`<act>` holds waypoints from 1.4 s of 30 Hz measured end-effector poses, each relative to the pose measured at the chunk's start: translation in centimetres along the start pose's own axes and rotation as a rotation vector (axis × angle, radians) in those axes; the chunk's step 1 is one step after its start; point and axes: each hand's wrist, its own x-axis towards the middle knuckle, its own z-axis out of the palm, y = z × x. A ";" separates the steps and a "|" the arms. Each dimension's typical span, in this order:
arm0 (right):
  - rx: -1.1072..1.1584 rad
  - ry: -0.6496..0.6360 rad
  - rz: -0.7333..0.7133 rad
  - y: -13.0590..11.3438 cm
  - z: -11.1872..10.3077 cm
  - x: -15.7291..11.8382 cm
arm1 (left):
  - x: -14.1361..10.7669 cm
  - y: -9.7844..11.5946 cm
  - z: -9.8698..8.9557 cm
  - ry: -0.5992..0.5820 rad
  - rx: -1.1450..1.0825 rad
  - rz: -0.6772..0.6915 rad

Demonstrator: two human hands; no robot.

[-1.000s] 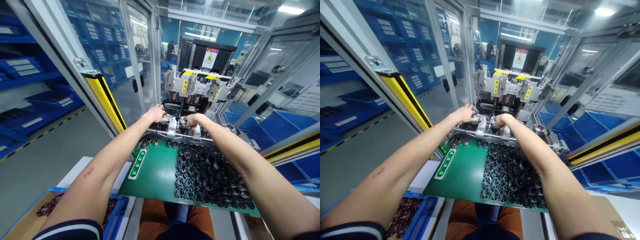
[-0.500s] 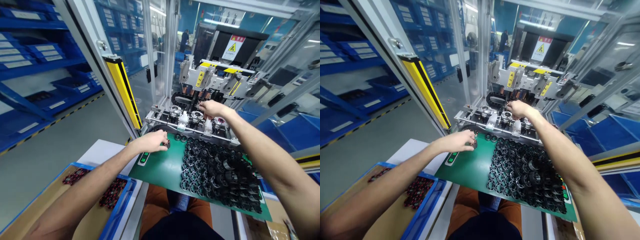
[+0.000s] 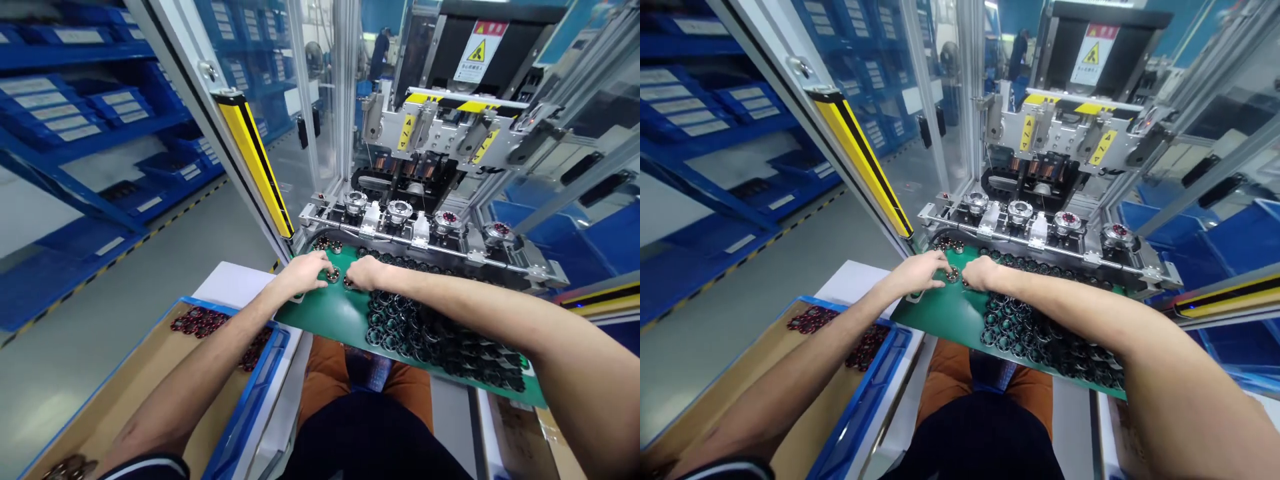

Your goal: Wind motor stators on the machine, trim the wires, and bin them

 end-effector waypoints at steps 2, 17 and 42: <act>0.010 0.017 0.044 1.3 -0.9 -1.5 | -0.7 0.4 -1.9 0.043 -0.010 -0.002; 0.138 0.270 0.898 27.3 2.1 -25.4 | 22.9 19.7 -9.9 0.270 0.106 0.315; 0.744 0.031 0.981 30.5 11.2 -23.7 | 34.5 22.7 -5.5 -0.015 0.408 0.259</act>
